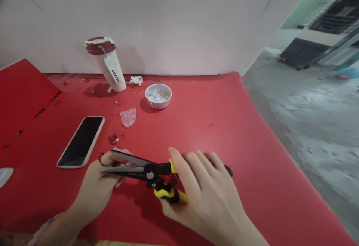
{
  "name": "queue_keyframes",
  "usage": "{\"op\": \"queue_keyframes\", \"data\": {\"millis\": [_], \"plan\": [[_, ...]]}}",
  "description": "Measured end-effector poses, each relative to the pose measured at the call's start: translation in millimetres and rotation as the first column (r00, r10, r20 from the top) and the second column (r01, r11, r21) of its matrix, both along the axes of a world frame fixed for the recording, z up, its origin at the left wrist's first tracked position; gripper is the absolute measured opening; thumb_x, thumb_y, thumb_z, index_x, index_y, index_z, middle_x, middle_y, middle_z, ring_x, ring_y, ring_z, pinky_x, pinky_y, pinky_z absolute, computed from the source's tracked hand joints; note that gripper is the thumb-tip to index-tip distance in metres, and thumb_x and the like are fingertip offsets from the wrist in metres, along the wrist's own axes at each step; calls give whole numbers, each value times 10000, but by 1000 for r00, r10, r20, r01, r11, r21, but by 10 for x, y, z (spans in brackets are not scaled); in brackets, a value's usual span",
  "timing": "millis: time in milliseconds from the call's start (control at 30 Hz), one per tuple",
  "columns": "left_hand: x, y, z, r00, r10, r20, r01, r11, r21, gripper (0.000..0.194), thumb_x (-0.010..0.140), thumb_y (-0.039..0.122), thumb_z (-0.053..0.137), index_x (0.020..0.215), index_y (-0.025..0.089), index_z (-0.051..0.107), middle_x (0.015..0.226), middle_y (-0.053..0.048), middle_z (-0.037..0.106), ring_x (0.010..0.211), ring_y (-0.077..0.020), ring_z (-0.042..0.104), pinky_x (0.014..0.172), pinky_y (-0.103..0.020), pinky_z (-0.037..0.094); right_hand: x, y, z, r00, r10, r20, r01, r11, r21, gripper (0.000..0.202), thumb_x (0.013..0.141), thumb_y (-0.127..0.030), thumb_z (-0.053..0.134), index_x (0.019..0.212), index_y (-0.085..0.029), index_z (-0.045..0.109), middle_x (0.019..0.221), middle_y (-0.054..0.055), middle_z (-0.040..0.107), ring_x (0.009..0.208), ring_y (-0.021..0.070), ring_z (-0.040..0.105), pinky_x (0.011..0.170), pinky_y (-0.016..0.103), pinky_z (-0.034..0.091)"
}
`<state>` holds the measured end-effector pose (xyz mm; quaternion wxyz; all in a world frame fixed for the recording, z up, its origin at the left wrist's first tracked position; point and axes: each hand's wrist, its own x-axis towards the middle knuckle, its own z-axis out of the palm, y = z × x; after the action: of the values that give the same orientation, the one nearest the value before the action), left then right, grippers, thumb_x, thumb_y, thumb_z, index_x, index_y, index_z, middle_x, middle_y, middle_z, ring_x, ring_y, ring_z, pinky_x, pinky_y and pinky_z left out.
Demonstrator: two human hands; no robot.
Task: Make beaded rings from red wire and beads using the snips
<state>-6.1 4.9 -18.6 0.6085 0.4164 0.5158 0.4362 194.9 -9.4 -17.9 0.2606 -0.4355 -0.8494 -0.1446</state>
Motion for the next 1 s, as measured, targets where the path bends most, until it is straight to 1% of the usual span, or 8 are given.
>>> {"op": "queue_keyframes", "data": {"millis": [200, 333, 400, 500, 567, 667, 833, 1000], "plan": [[-23, 1, 26, 999, -5, -52, 7, 999, 46, 167, 591, 82, 567, 603, 216, 665, 483, 50, 527, 438, -79, 359, 440, -206, 292, 16, -16, 26, 1000, 19, -7, -19, 999, -39, 521, 695, -341, 563, 1136, -79, 471, 753, 119, 647, 628, 238, 576, 623, 381, 440], [-31, 12, 39, 998, 0, -70, 4, 998, 64, 137, 588, 85, 584, 575, 207, 646, 474, 50, 515, 459, -84, 393, 452, -194, 319, 15, -21, 34, 1000, 25, -11, -26, 998, -65, 521, 719, -353, 538, 1167, -100, 454, 759, 107, 651, 631, 237, 583, 639, 384, 442], [-31, 8, 36, 995, 4, -96, 3, 998, 68, 134, 592, 87, 582, 574, 204, 644, 469, 51, 513, 453, -81, 394, 443, -186, 321, 5, -24, 39, 1000, 11, -8, -11, 999, -38, 506, 721, -334, 531, 1162, -96, 462, 746, 106, 648, 627, 236, 577, 634, 381, 439], [-30, -14, 16, 991, 7, -130, 3, 997, 76, 199, 592, 59, 534, 611, 208, 663, 455, 60, 498, 427, -71, 379, 411, -168, 301, -11, -29, 49, 1000, -25, -8, 26, 998, 53, 464, 717, -275, 535, 1134, -77, 494, 732, 106, 641, 628, 231, 567, 623, 370, 435], [-27, -32, 1, 993, 3, -116, 8, 996, 91, 232, 580, 49, 503, 620, 206, 668, 456, 61, 497, 420, -65, 381, 406, -158, 303, -18, -32, 56, 999, -35, -17, 36, 996, 81, 435, 716, -247, 540, 1108, -61, 516, 727, 105, 636, 628, 226, 559, 620, 364, 433], [-14, -45, -5, 997, 0, -77, 7, 996, 89, 183, 583, 66, 516, 599, 189, 650, 477, 55, 518, 423, -56, 388, 409, -149, 315, -20, -36, 59, 1000, -18, -26, 20, 998, 66, 425, 718, -262, 550, 1077, -34, 535, 722, 113, 632, 638, 230, 550, 620, 369, 432], [9, -46, 19, 1000, 2, -12, -1, 999, 49, 104, 592, 93, 553, 570, 175, 614, 434, 70, 446, 397, -38, 315, 387, -135, 286, -29, -48, 41, 999, 8, -39, -6, 999, 42, 469, 714, -294, 562, 1075, 4, 539, 736, 141, 635, 647, 241, 539, 616, 384, 431], [-4, -53, -14, 1000, -6, 8, 6, 1000, 12, 76, 591, 109, 578, 582, 175, 616, 463, 57, 446, 437, -53, 366, 408, -140, 319, -31, -49, 41, 999, 11, -32, -9, 999, 53, 447, 703, -267, 571, 1054, 10, 548, 732, 148, 640, 646, 244, 541, 608, 384, 429]]}}
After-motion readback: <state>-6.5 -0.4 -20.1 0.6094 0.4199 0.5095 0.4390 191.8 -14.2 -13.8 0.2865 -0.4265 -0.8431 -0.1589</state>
